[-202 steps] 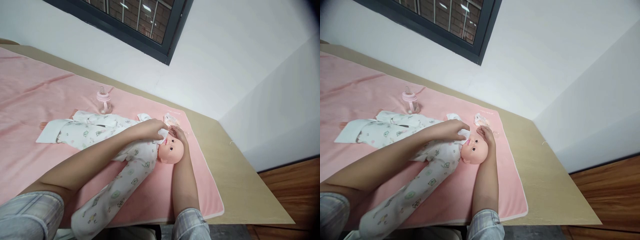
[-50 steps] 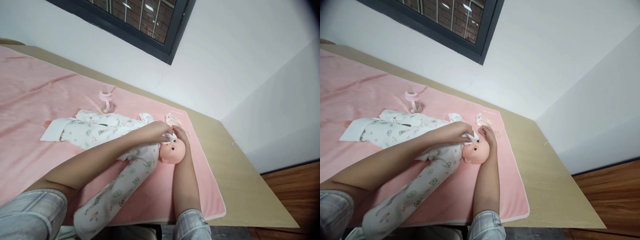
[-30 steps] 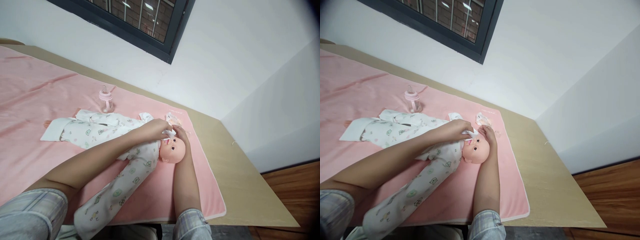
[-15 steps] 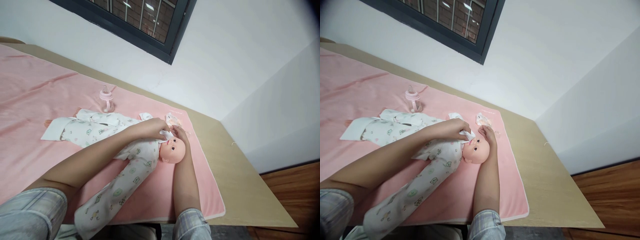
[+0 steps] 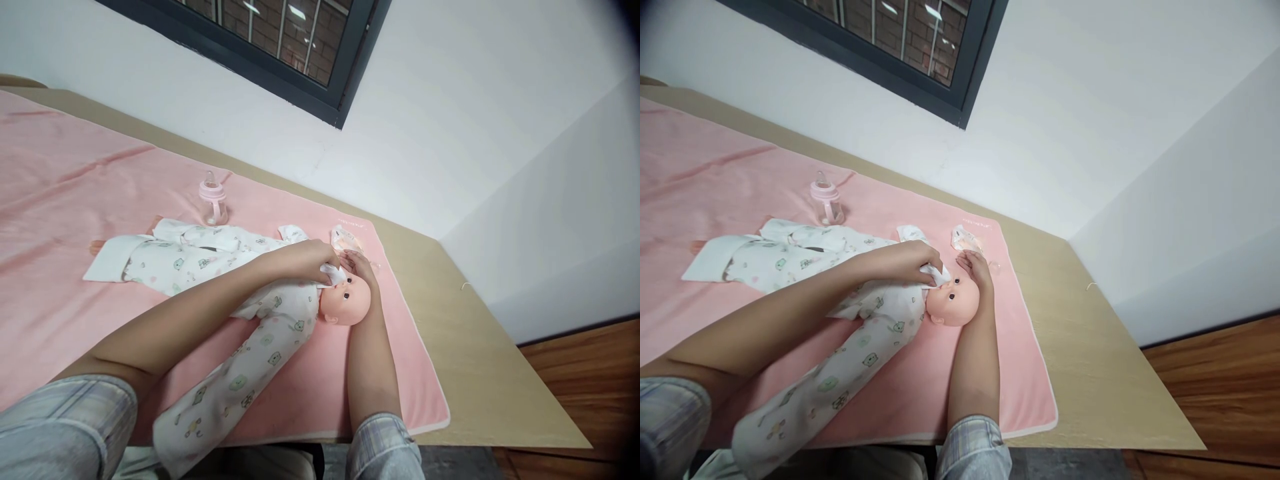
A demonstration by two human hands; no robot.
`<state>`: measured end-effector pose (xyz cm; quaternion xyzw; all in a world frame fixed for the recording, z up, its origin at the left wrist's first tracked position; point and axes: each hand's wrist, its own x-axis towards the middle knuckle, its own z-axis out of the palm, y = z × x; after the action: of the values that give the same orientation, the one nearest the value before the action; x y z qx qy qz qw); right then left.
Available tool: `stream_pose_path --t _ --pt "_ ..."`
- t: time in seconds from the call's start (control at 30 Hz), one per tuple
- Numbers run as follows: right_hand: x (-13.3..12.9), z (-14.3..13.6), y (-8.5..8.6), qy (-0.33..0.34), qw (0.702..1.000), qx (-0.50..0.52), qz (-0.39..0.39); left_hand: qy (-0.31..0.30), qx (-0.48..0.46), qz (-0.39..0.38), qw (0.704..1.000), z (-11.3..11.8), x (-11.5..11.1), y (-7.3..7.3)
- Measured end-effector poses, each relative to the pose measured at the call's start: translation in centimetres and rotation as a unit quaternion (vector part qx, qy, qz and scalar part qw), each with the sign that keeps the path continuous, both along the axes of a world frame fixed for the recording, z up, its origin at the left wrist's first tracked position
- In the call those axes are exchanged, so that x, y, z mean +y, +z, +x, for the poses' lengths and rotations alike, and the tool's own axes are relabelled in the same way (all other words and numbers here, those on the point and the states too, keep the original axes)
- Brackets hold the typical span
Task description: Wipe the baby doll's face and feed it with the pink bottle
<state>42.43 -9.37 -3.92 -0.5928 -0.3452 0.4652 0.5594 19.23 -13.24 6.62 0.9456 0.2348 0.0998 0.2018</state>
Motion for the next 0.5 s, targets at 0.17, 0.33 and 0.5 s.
stream_pose_path --t 0.17,0.33,0.5 --pt "-0.09 -0.06 0.11 0.002 1.0 -0.009 -0.005 0.013 -0.009 -0.004 1.0 -0.07 -0.17 0.42" --pt "-0.02 0.01 0.06 0.005 1.0 -0.02 -0.004 0.025 -0.001 0.006 1.0 0.04 -0.24 0.53" --pt "0.08 0.32 -0.32 0.012 0.999 -0.036 0.006 0.024 -0.033 0.012 0.999 -0.05 0.04 0.12"
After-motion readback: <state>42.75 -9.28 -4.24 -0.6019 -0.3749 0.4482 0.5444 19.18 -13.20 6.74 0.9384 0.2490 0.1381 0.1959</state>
